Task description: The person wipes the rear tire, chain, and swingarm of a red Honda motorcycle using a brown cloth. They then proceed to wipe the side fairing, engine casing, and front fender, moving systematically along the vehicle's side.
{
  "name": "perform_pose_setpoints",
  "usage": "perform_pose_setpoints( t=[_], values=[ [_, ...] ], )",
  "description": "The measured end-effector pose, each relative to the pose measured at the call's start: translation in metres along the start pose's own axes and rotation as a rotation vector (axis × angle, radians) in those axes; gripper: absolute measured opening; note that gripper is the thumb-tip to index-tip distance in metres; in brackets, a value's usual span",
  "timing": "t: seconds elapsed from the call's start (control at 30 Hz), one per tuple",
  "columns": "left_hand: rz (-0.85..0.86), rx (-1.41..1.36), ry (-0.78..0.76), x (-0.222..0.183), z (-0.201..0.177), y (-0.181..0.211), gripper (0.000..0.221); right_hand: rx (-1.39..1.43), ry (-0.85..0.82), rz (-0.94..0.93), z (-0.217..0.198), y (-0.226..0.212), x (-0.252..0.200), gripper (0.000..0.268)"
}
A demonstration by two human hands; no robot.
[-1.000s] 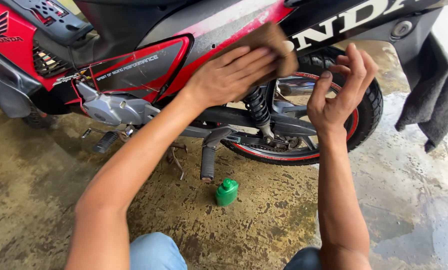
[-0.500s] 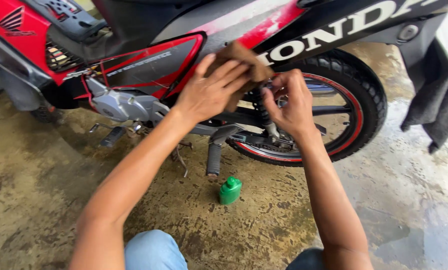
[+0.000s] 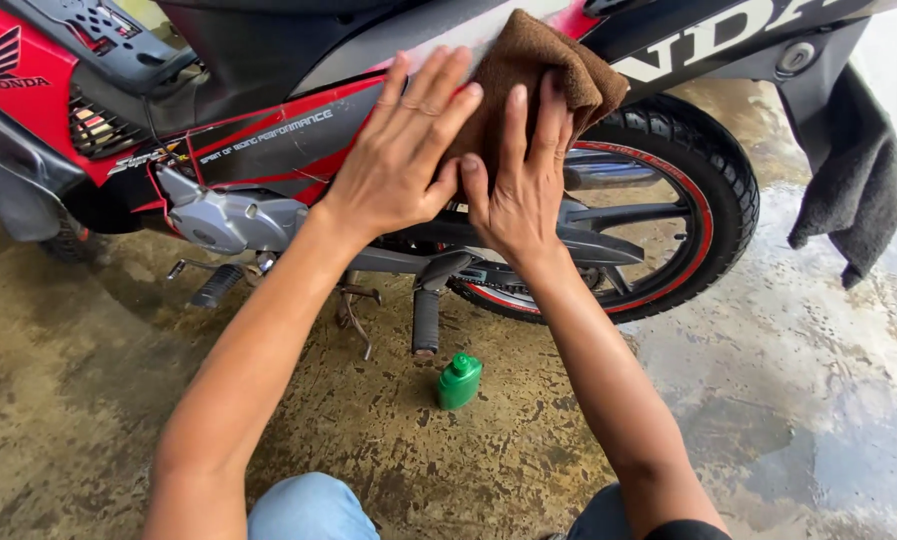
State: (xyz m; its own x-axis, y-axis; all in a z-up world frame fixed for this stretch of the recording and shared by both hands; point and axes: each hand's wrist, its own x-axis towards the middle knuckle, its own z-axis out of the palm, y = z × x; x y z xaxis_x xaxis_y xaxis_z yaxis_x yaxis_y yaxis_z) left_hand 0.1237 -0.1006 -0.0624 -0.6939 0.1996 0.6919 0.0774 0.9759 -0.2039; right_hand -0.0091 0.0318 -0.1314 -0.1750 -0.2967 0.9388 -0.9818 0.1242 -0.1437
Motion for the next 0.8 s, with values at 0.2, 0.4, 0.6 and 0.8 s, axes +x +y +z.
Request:
perform_pose_setpoints(
  t=[0.2, 0.4, 0.6, 0.8],
  values=[
    [-0.041, 0.115, 0.036, 0.019, 0.002, -0.003, 0.076, -0.523, 0.173, 0.074, 0.01, 0.073, 0.011, 0.066],
    [0.026, 0.141, -0.082, 0.065, -0.02, 0.006, 0.085, -0.468, 0.208, -0.082, -0.031, 0.09, 0.031, 0.055],
    [0.035, 0.198, -0.091, 0.088, -0.021, -0.009, 0.089, -0.289, 0.523, 0.411, -0.073, 0.188, 0.06, 0.053],
    [0.04, 0.115, -0.011, 0.096, -0.005, -0.009, 0.085, -0.355, 0.484, 0.289, -0.01, 0.076, 0.064, 0.067]
  ],
)
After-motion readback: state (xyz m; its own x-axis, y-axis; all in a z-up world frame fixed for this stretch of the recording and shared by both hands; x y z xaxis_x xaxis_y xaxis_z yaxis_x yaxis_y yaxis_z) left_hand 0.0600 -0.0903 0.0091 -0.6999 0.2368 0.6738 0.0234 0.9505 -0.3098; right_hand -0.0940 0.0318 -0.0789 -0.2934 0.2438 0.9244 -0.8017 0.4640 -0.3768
